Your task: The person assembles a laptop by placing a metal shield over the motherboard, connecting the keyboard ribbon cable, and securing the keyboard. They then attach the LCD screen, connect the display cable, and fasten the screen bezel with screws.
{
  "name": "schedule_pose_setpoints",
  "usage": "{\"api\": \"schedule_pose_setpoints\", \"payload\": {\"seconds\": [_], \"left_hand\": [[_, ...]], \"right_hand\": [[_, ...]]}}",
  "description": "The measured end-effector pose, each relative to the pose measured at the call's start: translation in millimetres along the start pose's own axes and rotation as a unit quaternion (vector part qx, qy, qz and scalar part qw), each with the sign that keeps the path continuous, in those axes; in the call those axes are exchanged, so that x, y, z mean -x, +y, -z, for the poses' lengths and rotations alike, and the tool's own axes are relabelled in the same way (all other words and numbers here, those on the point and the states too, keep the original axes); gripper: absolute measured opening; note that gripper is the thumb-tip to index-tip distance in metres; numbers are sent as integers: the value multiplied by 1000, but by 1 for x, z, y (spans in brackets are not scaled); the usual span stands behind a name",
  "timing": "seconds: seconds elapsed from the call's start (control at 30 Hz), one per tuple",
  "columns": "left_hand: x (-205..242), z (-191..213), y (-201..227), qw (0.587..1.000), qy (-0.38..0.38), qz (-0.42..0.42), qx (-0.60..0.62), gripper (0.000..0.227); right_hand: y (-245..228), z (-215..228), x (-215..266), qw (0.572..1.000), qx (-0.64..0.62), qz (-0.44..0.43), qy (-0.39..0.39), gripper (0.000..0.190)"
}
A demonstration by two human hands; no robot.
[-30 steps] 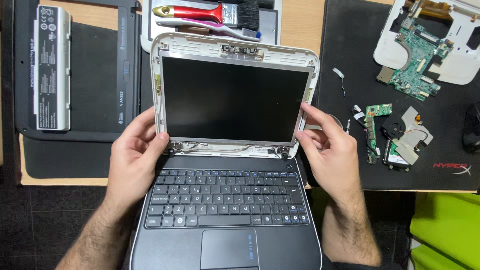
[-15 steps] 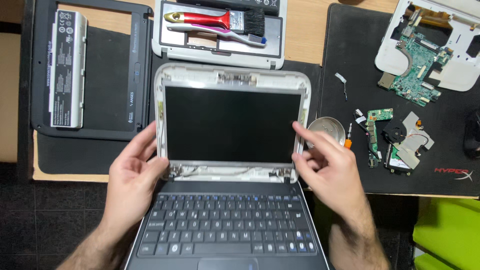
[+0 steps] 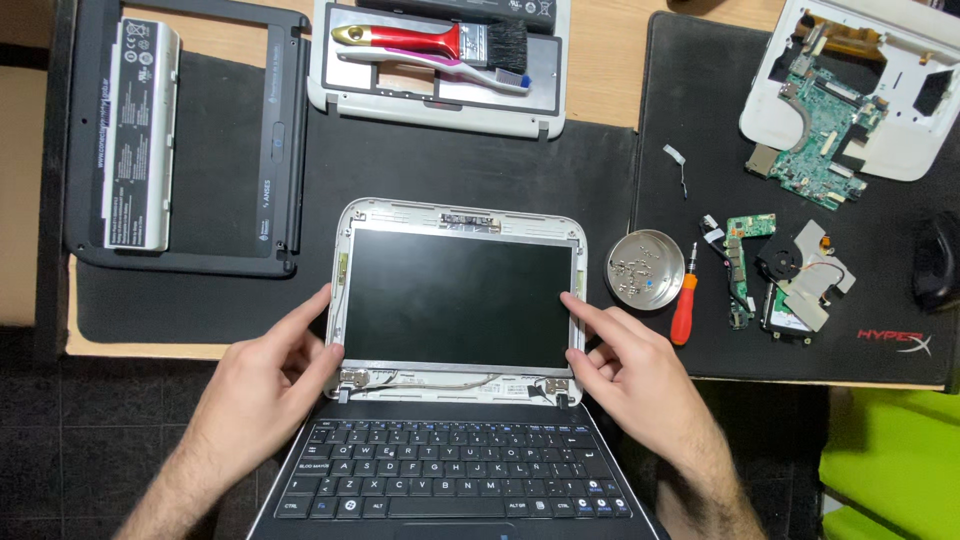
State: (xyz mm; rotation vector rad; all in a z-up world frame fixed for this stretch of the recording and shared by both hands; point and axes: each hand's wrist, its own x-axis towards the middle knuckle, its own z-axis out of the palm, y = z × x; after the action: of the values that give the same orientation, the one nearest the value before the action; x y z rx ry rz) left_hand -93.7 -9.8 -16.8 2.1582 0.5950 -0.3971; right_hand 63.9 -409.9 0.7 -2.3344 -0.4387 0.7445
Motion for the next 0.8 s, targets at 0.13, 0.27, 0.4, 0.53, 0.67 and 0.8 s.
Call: {"api": "schedule_pose_setpoints", "payload": {"seconds": [0.13, 0.27, 0.4, 0.53, 0.67, 0.8], "left_hand": [[-7, 4, 1, 997, -28, 13, -71, 83], [-16, 8, 14, 996, -54, 23, -60, 95], [-21, 23, 34, 965, -62, -49, -252, 91], [-46, 16, 33, 908, 51, -303, -286, 104], [-67, 13, 55, 859, 31, -402, -316, 120], [-78, 17, 63, 845, 18, -412, -341, 133]], "right_hand": [[0, 2, -6, 1000, 12, 18, 5, 69], [0, 1, -12, 994, 109, 22, -11, 73], [-19, 2, -12, 964, 260, 34, -50, 73], [-39, 3, -29, 938, 261, 222, 41, 47], [-50, 0, -52, 916, 272, 294, -3, 89], [-49, -3, -60, 912, 284, 297, -12, 97]]}}
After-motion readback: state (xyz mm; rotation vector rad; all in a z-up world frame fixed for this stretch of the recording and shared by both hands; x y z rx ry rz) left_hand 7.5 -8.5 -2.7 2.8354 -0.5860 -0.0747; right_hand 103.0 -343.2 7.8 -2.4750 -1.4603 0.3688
